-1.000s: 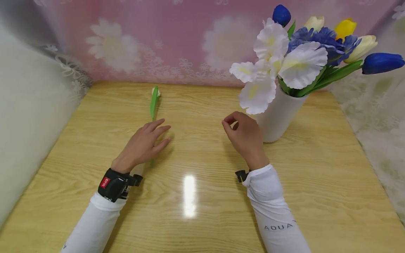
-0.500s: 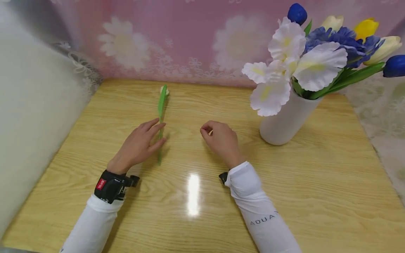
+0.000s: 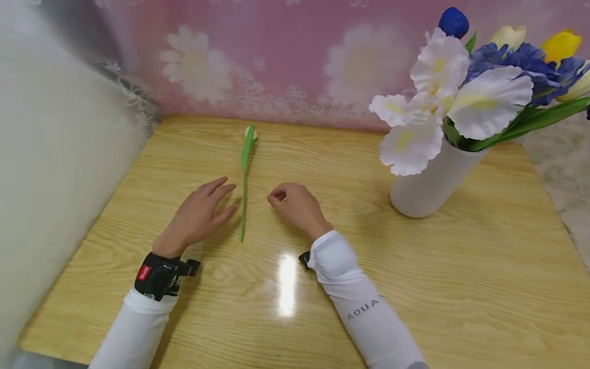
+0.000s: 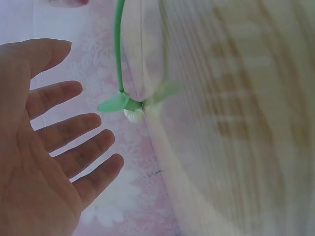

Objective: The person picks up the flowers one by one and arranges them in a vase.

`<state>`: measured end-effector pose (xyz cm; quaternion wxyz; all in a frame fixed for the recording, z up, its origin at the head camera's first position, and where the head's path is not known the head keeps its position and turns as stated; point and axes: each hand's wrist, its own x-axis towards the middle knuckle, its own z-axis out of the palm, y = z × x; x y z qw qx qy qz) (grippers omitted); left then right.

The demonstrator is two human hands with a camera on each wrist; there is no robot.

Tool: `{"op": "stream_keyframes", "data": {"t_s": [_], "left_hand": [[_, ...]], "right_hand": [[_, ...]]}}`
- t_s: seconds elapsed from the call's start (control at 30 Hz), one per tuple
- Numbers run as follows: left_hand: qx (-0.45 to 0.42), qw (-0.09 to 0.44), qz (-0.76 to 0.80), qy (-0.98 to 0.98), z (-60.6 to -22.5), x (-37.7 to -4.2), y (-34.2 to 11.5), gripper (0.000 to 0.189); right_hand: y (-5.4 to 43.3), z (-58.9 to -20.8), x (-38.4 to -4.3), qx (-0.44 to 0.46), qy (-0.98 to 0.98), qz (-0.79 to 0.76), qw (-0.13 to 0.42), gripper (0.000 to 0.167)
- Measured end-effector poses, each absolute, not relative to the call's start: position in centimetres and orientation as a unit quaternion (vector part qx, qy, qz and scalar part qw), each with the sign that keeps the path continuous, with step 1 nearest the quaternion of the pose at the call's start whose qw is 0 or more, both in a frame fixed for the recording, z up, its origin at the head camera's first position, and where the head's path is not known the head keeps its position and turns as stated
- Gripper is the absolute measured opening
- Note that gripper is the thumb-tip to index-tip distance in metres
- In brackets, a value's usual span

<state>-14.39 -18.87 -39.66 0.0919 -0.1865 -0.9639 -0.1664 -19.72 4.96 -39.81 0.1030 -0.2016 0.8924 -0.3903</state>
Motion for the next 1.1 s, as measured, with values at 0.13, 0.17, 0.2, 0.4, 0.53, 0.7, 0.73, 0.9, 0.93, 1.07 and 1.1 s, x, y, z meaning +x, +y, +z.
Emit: {"op": "stream_keyframes", "data": {"t_s": [0.13, 0.17, 0.2, 0.4, 0.53, 0.7, 0.73, 0.9, 0.93, 1.07, 1.1], "left_hand": [[-0.176, 0.086, -0.169, -0.966, -39.8, -14.2, -19.3, 0.045], [-0.173, 0.084, -0.170, -0.966, -39.8, -14.1, -19.4, 0.045], [-0.172, 0.083, -0.171, -0.967, -39.8, -14.0, -19.5, 0.044], [-0.161, 0.075, -0.173, -0.969, -39.9, -13.6, -20.0, 0.044], [-0.155, 0.074, -0.171, -0.970, -39.9, -13.4, -20.5, 0.044], [-0.149, 0.076, -0.165, -0.972, -39.8, -13.1, -20.9, 0.044], [-0.148, 0.077, -0.165, -0.972, -39.8, -13.1, -20.9, 0.044], [-0.143, 0.075, -0.164, -0.973, -39.9, -12.9, -21.3, 0.044], [-0.142, 0.074, -0.164, -0.973, -40.0, -12.8, -21.4, 0.044], [-0.140, 0.076, -0.164, -0.974, -40.0, -12.7, -21.6, 0.044], [-0.139, 0.076, -0.164, -0.974, -40.0, -12.7, -21.6, 0.044]], "right_hand": [[3.7, -40.0, -20.0, -0.207, 0.886, -0.396, 0.120, 0.023], [3.5, -40.1, -20.1, -0.208, 0.885, -0.397, 0.124, 0.023], [3.2, -40.1, -20.1, -0.210, 0.885, -0.397, 0.126, 0.024], [1.7, -40.3, -20.3, -0.212, 0.879, -0.404, 0.139, 0.025], [0.7, -40.5, -20.4, -0.212, 0.879, -0.405, 0.138, 0.027], [-0.4, -40.9, -20.5, -0.210, 0.889, -0.385, 0.132, 0.030], [-0.6, -40.9, -20.5, -0.210, 0.891, -0.381, 0.132, 0.029], [-1.4, -40.9, -20.6, -0.204, 0.891, -0.381, 0.139, 0.024], [-1.6, -40.8, -20.6, -0.203, 0.890, -0.384, 0.141, 0.024], [-2.2, -40.7, -20.6, -0.192, 0.886, -0.397, 0.146, 0.026], [-2.3, -40.7, -20.7, -0.190, 0.884, -0.400, 0.149, 0.026]]}}
